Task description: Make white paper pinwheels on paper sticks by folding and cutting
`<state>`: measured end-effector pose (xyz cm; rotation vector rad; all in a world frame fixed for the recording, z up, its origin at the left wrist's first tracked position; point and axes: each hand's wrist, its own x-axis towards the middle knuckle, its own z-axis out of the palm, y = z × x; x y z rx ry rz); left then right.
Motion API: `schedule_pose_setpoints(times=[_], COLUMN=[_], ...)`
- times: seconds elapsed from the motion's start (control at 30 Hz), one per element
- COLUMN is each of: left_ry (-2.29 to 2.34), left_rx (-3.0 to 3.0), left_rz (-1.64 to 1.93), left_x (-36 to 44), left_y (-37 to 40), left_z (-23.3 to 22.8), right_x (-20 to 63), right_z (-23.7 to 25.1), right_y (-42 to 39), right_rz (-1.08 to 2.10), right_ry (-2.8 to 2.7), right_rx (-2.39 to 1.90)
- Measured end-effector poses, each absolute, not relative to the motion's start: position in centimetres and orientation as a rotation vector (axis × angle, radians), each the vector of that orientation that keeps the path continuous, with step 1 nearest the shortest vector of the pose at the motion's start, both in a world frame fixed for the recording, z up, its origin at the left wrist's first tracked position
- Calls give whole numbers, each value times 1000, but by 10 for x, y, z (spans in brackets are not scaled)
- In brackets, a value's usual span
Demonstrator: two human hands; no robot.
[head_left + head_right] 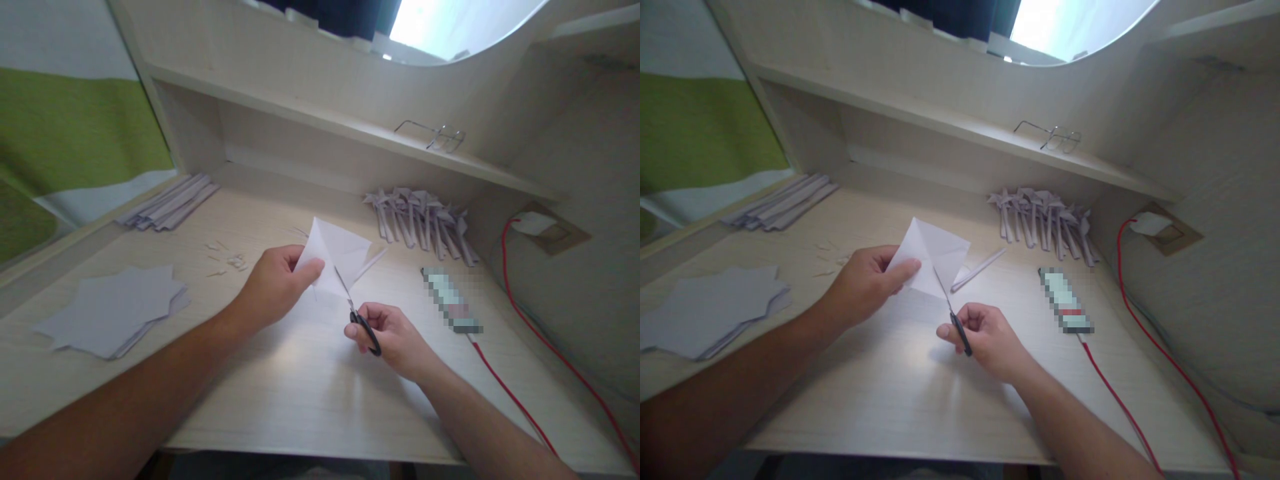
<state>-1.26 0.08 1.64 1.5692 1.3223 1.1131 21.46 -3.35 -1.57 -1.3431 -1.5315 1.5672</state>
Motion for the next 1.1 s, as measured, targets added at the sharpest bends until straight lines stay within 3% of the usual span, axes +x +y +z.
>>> schedule_pose_setpoints(times=[1.1], left_ry=[1271], left_rx=[1562], left_rz=[1135], left_x=[-12], left_y=[2], left_z=[13], right_x=[216], right_z=[-19], right_y=[-34], right_rz=[1574], right_ry=[-1475], right_rx=[-1329])
